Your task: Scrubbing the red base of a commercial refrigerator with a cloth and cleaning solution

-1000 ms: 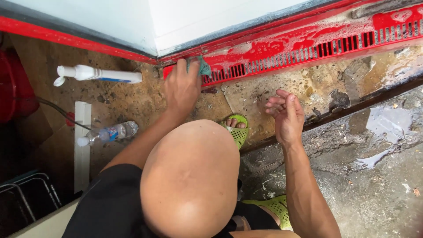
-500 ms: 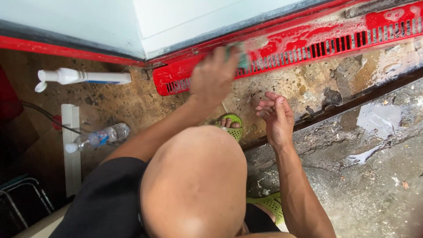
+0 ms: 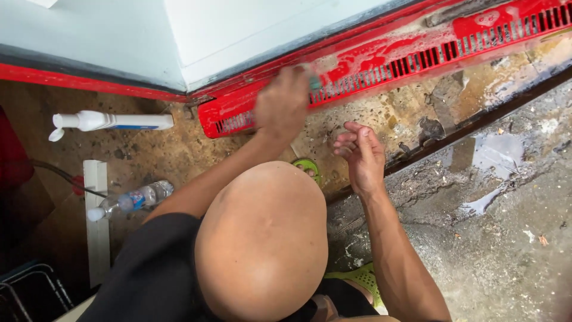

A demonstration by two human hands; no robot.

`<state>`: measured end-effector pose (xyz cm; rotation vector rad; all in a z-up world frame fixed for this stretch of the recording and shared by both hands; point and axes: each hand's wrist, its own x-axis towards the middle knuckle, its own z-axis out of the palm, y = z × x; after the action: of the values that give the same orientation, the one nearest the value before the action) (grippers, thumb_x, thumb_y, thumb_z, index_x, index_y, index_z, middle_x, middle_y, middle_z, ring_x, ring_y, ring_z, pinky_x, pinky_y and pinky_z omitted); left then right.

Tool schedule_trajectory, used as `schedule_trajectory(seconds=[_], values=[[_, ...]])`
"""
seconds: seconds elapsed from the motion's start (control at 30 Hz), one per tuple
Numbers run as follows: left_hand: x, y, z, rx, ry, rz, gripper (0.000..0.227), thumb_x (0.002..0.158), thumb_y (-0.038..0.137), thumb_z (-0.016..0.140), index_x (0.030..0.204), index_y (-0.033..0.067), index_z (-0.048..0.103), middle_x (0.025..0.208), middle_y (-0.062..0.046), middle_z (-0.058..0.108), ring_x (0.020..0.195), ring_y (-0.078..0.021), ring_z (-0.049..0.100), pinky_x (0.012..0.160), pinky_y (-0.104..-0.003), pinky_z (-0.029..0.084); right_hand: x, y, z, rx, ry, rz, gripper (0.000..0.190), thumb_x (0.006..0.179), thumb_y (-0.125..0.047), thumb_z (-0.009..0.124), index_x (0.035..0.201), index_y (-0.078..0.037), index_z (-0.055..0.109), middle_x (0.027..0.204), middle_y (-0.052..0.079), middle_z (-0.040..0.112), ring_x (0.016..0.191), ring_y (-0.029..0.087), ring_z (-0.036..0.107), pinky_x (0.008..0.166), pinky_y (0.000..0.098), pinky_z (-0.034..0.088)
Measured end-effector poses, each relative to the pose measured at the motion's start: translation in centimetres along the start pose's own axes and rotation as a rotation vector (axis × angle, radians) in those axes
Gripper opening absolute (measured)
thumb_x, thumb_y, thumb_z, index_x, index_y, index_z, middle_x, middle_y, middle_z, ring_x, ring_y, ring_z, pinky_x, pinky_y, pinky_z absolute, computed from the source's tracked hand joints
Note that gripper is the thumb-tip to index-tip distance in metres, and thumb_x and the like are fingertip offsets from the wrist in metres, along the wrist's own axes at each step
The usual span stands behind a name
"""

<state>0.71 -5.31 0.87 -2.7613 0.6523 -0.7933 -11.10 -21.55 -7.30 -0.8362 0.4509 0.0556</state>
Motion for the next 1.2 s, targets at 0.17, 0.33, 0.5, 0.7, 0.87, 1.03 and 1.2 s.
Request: schedule_trajectory(seconds=[0.17, 0.33, 0.5, 0.7, 0.87, 1.03, 1.2], values=[[-2.3, -4.0, -2.6, -0.010, -0.158, 0.014, 0.033, 0.087, 0.023, 0.066, 0.120, 0.0197, 0.065, 0.093, -0.004, 0.054, 0.059, -0.0210, 0.068, 0.045, -0.041, 0.057, -0.6, -0.5, 0.1, -0.006, -0.001, 0.015, 0.043, 0.107, -0.043, 0.051, 0.124, -0.007, 0.065, 0.095, 0.011, 0.074, 0.088, 0.019, 0.074, 0.077, 0.0321, 0.063], [-5.9, -7.9, -1.7, 0.055, -0.229, -0.044, 0.033, 0.088, 0.025, 0.068, 0.119, 0.0162, 0.066, 0.095, -0.005, 0.055, 0.058, -0.0241, 0.069, 0.044, -0.041, 0.057, 0.2, -1.1, -0.4, 0.011, 0.010, 0.002, 0.045, 0.105, -0.046, 0.052, 0.125, -0.006, 0.065, 0.094, 0.011, 0.075, 0.086, 0.018, 0.074, 0.076, 0.0315, 0.064], [-1.2, -1.0, 2.3, 0.101, -0.024, 0.015, 0.027, 0.087, 0.021, 0.058, 0.113, 0.0161, 0.064, 0.085, -0.001, 0.051, 0.057, -0.0169, 0.064, 0.044, -0.032, 0.054, 0.1, 0.0, -1.0, 0.024, 0.020, 0.038, 0.044, 0.106, -0.044, 0.053, 0.125, -0.007, 0.066, 0.094, 0.013, 0.074, 0.087, 0.022, 0.073, 0.078, 0.0353, 0.063], [-2.3, -3.7, -2.5, 0.018, -0.165, 0.072, 0.030, 0.092, 0.020, 0.057, 0.120, 0.0147, 0.066, 0.087, -0.002, 0.056, 0.061, -0.0196, 0.068, 0.045, -0.038, 0.056, -0.4, 0.2, -0.4, 0.020, 0.007, 0.031, 0.044, 0.105, -0.044, 0.053, 0.125, -0.006, 0.065, 0.092, 0.011, 0.075, 0.085, 0.018, 0.075, 0.076, 0.0309, 0.064], [-3.6, -6.0, -2.4, 0.103, -0.160, 0.007, 0.021, 0.092, 0.020, 0.061, 0.111, 0.0134, 0.068, 0.082, -0.002, 0.054, 0.055, -0.0201, 0.066, 0.042, -0.036, 0.054, 0.1, -0.5, -1.1, 0.001, 0.024, 0.013, 0.044, 0.107, -0.044, 0.051, 0.125, -0.007, 0.065, 0.093, 0.012, 0.074, 0.086, 0.020, 0.073, 0.077, 0.0335, 0.063], [0.6, 0.9, 0.0, 0.005, -0.072, -0.009, 0.018, 0.090, 0.016, 0.060, 0.106, 0.0134, 0.068, 0.082, -0.003, 0.054, 0.057, -0.0198, 0.066, 0.041, -0.039, 0.055, -0.2, -0.2, -0.7, 0.000, 0.005, 0.027, 0.042, 0.107, -0.042, 0.050, 0.124, -0.007, 0.066, 0.094, 0.014, 0.073, 0.087, 0.023, 0.072, 0.079, 0.0362, 0.062], [1.2, 0.4, -0.6, -0.110, -0.078, 0.037, 0.034, 0.083, 0.020, 0.064, 0.117, 0.0186, 0.066, 0.088, -0.004, 0.055, 0.060, -0.0233, 0.067, 0.043, -0.042, 0.056, -0.1, 0.9, -0.7, 0.038, -0.022, 0.016, 0.045, 0.107, -0.043, 0.052, 0.127, -0.005, 0.064, 0.093, 0.013, 0.074, 0.085, 0.020, 0.075, 0.076, 0.0322, 0.064]])
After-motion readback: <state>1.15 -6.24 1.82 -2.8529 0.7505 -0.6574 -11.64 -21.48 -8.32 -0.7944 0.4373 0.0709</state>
